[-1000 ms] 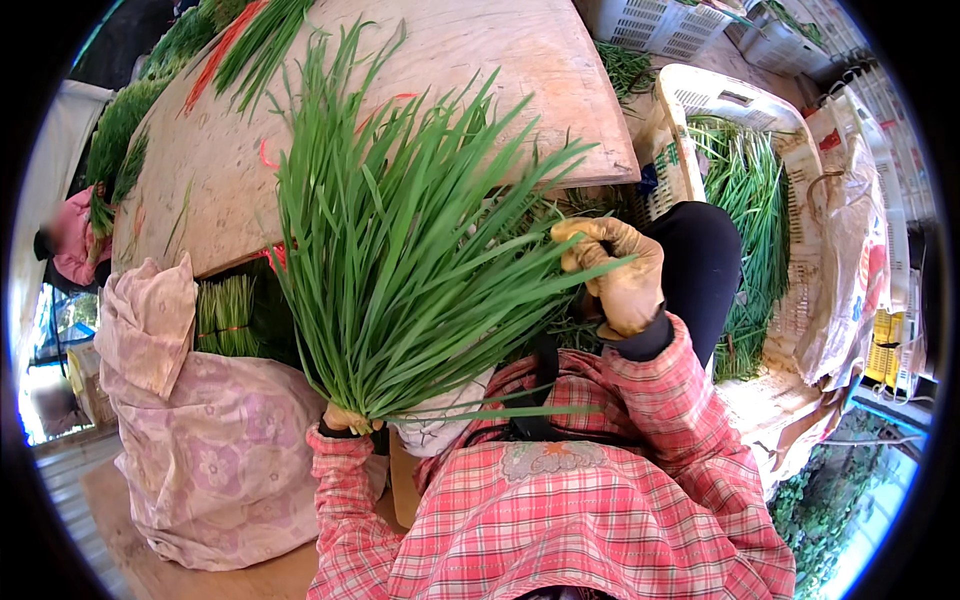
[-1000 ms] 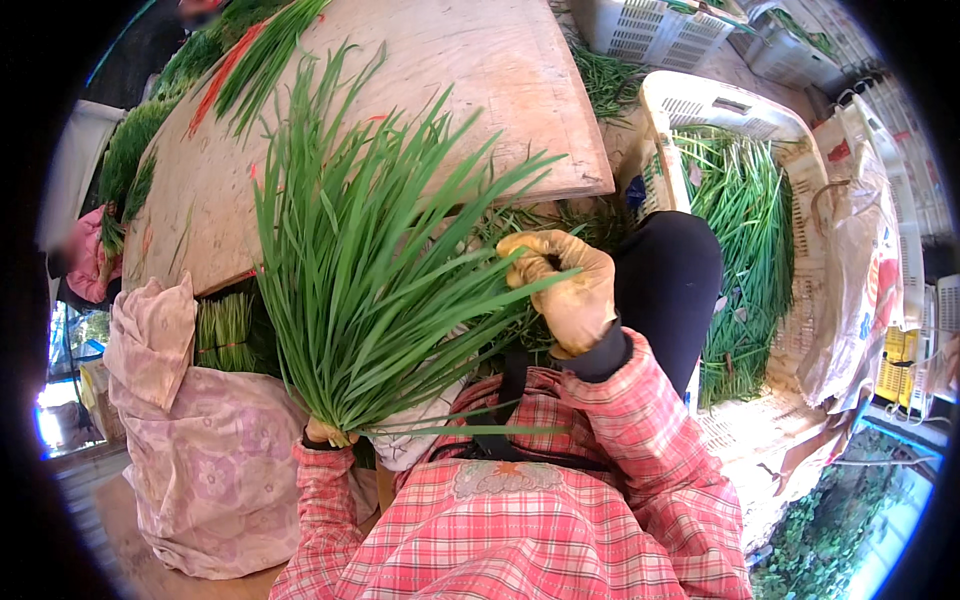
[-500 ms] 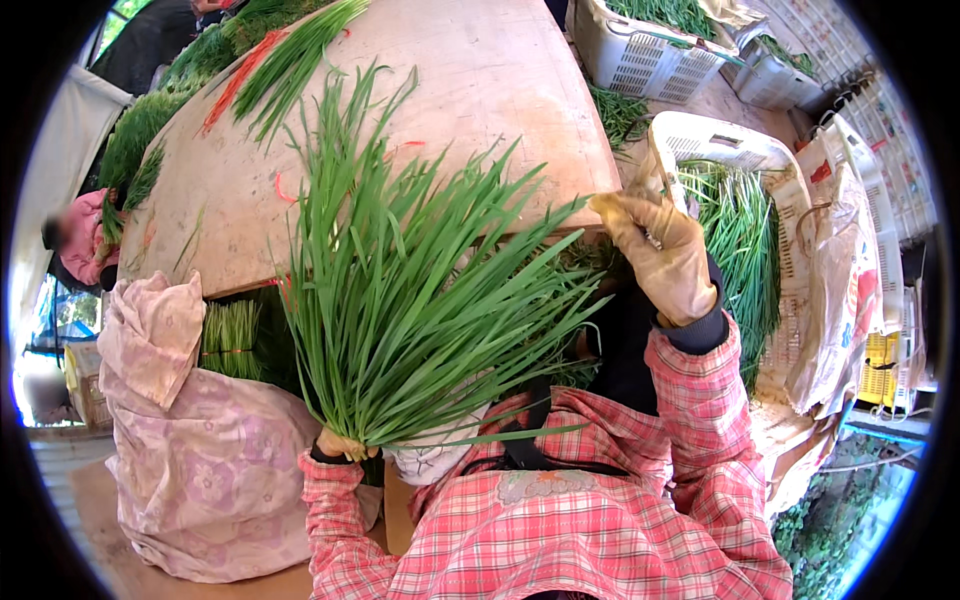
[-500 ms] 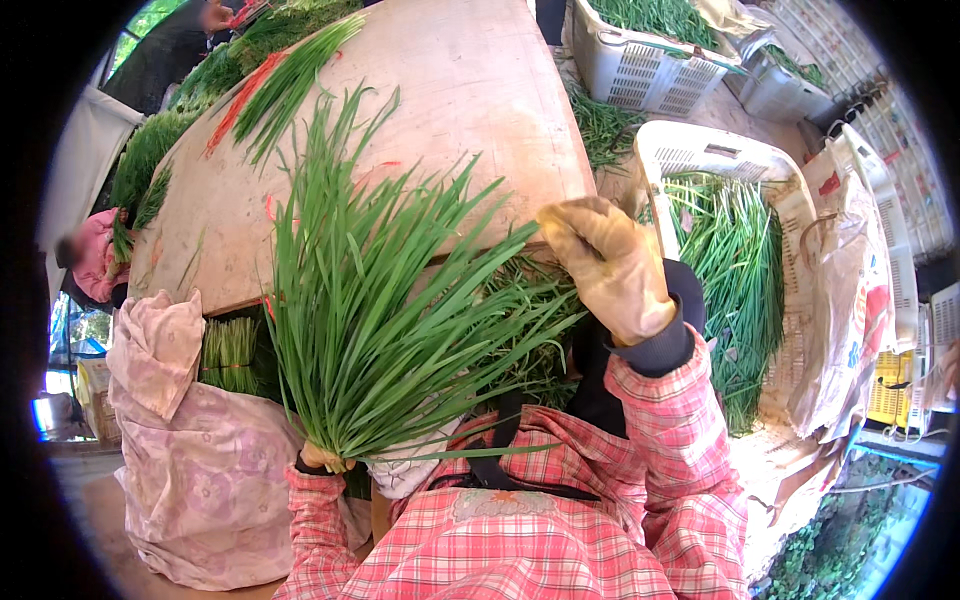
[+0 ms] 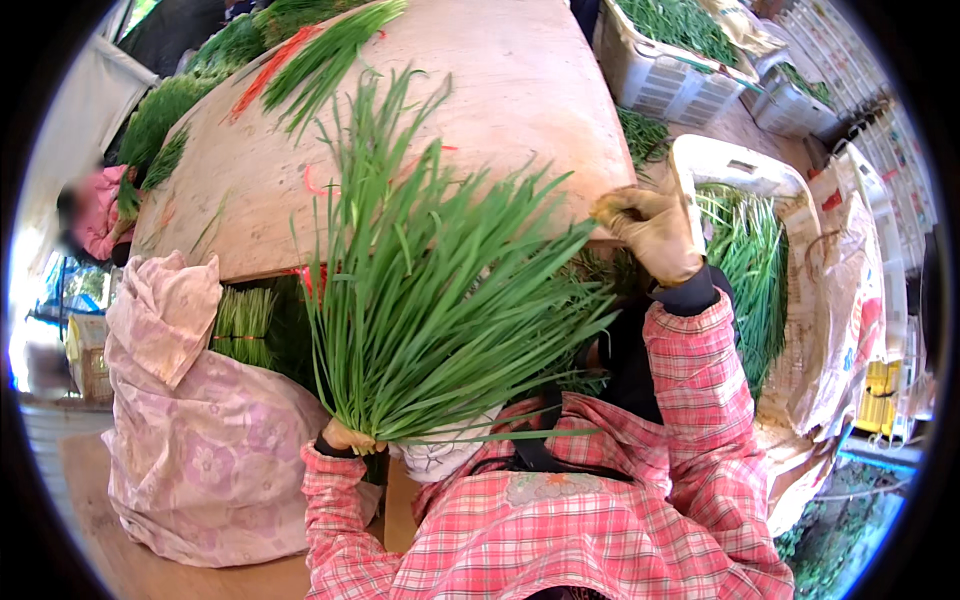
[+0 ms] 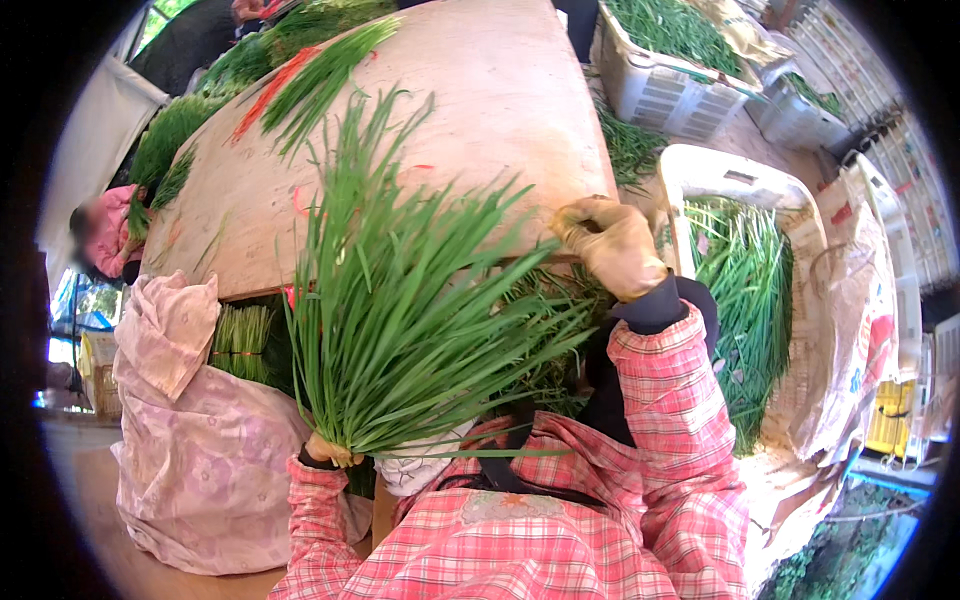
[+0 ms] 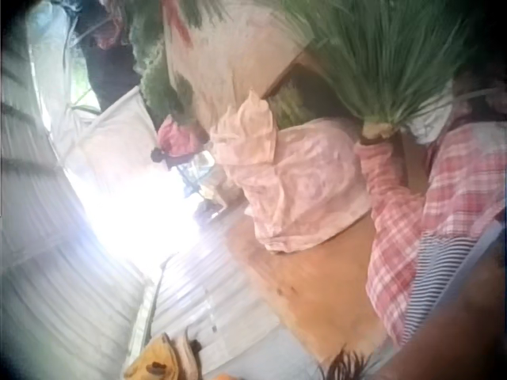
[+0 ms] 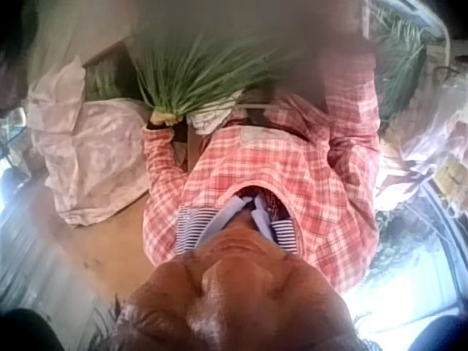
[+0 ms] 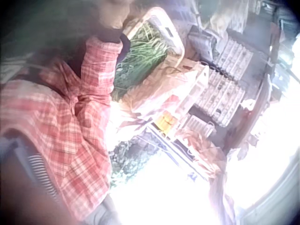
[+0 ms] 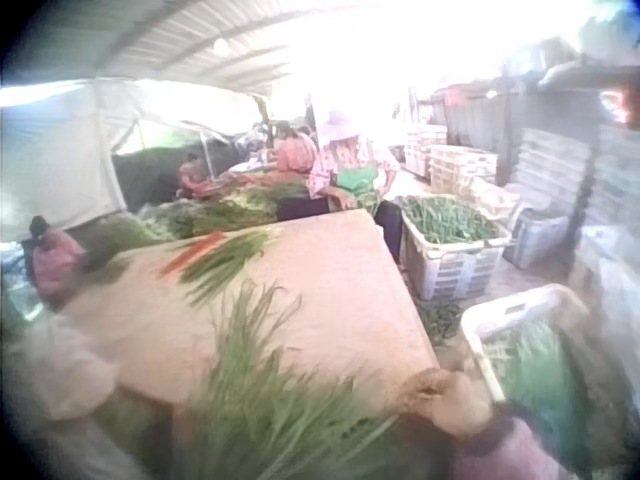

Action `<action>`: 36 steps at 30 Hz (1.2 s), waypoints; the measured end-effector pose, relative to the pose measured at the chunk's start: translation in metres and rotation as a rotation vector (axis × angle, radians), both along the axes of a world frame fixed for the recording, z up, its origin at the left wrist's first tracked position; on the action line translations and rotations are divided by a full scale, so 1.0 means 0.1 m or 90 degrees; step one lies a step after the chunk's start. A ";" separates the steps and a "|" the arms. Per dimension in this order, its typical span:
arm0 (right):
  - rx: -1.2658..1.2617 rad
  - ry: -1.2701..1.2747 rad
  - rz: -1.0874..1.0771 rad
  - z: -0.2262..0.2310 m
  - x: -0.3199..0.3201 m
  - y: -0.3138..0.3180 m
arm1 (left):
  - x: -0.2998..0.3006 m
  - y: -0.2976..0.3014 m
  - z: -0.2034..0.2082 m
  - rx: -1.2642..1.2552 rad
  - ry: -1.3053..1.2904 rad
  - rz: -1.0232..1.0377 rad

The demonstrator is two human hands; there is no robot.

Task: The person sorts through bunches of chives by hand, stripping away damaged outer leaves and securing them into a large bunch using red string.

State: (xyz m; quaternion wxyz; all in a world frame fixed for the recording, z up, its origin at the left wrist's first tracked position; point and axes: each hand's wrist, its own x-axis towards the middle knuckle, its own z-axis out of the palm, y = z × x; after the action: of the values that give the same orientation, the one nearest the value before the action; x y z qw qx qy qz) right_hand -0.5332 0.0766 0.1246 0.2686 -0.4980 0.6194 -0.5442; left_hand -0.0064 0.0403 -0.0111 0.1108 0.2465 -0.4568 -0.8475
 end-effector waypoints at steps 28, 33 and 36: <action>-0.073 0.368 -0.089 0.14 0.37 -0.01 | -0.16 0.08 0.44 -0.111 -0.156 -0.004; 0.170 0.132 0.121 0.16 1.02 -0.47 | -0.15 0.10 0.43 -0.098 -0.181 0.026; 0.220 -0.195 0.192 -0.02 1.12 -0.60 | -0.20 0.03 0.58 -0.092 -0.237 -0.008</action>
State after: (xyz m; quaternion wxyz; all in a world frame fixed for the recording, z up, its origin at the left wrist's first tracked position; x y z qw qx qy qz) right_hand -0.4215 0.0168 0.1229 0.5184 -0.4433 0.5738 -0.4533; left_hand -0.0262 0.0438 0.0469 0.0365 0.3875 -0.5307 -0.7529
